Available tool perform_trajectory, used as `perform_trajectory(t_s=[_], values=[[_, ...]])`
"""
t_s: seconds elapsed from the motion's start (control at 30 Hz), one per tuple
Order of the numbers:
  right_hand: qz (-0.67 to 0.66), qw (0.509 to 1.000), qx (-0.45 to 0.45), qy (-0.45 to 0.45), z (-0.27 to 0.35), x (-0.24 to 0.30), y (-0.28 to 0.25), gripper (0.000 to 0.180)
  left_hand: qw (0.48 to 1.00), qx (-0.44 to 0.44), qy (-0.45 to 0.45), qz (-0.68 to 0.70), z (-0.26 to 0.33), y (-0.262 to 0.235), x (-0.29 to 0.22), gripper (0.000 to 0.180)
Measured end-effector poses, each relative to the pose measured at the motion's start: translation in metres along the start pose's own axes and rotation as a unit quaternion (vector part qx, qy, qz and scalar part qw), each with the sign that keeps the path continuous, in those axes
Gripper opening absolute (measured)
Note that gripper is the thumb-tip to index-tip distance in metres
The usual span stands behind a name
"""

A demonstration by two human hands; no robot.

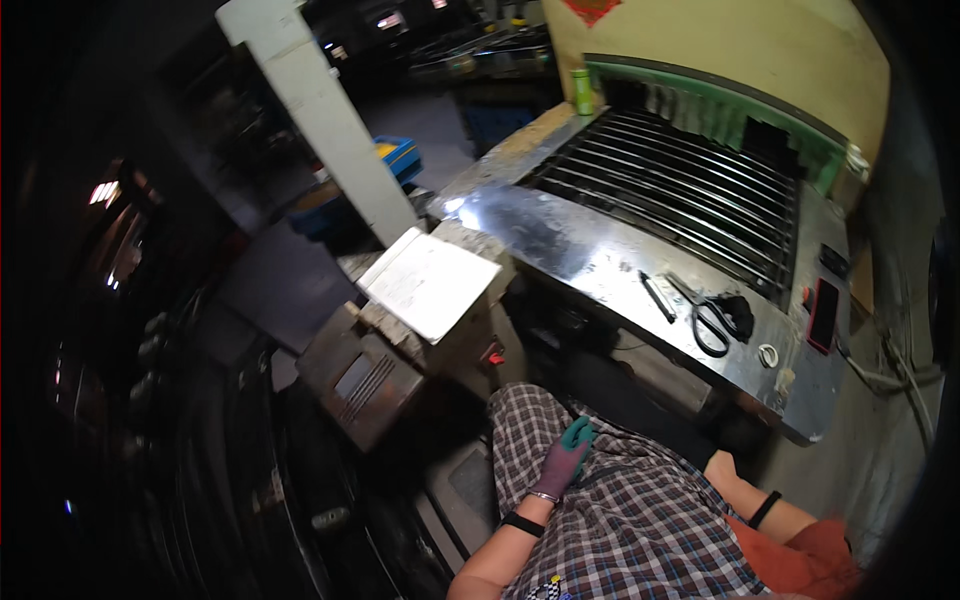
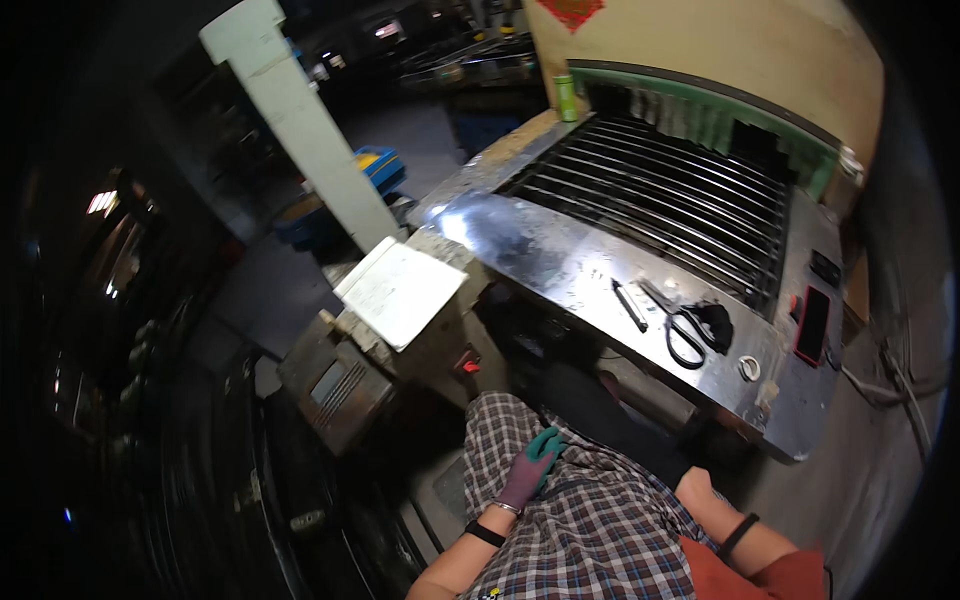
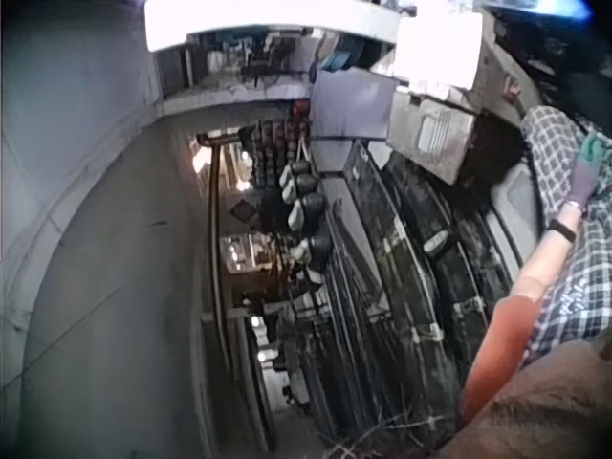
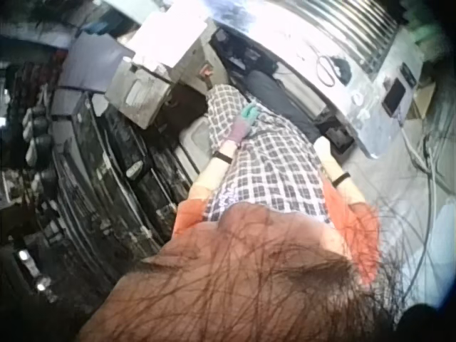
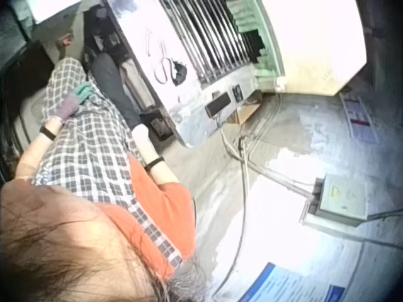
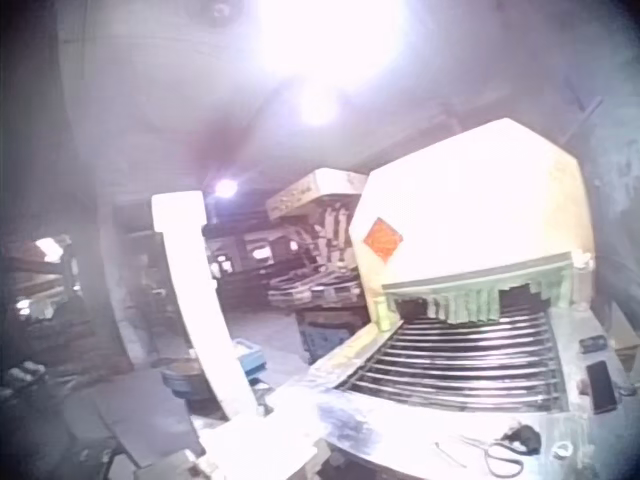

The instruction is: Trim excess material from the bottom of shoes using scissors and organize components on a workstation.

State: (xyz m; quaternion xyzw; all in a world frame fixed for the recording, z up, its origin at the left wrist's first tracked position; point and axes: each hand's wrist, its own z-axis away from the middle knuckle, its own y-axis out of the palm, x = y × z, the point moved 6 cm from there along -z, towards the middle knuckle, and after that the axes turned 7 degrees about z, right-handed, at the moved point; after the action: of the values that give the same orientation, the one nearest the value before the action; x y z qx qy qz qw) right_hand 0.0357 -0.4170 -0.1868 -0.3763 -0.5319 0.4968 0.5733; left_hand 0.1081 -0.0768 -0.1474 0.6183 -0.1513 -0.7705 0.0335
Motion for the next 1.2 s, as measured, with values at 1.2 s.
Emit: perform_trajectory(t_s=[1.2], values=[[-0.361, 0.904, 0.060, -0.223, -0.089, 0.190, -0.215, 0.050, 0.994, 0.002, 0.054, -0.090, -0.003, 0.076, -0.132, 0.065]])
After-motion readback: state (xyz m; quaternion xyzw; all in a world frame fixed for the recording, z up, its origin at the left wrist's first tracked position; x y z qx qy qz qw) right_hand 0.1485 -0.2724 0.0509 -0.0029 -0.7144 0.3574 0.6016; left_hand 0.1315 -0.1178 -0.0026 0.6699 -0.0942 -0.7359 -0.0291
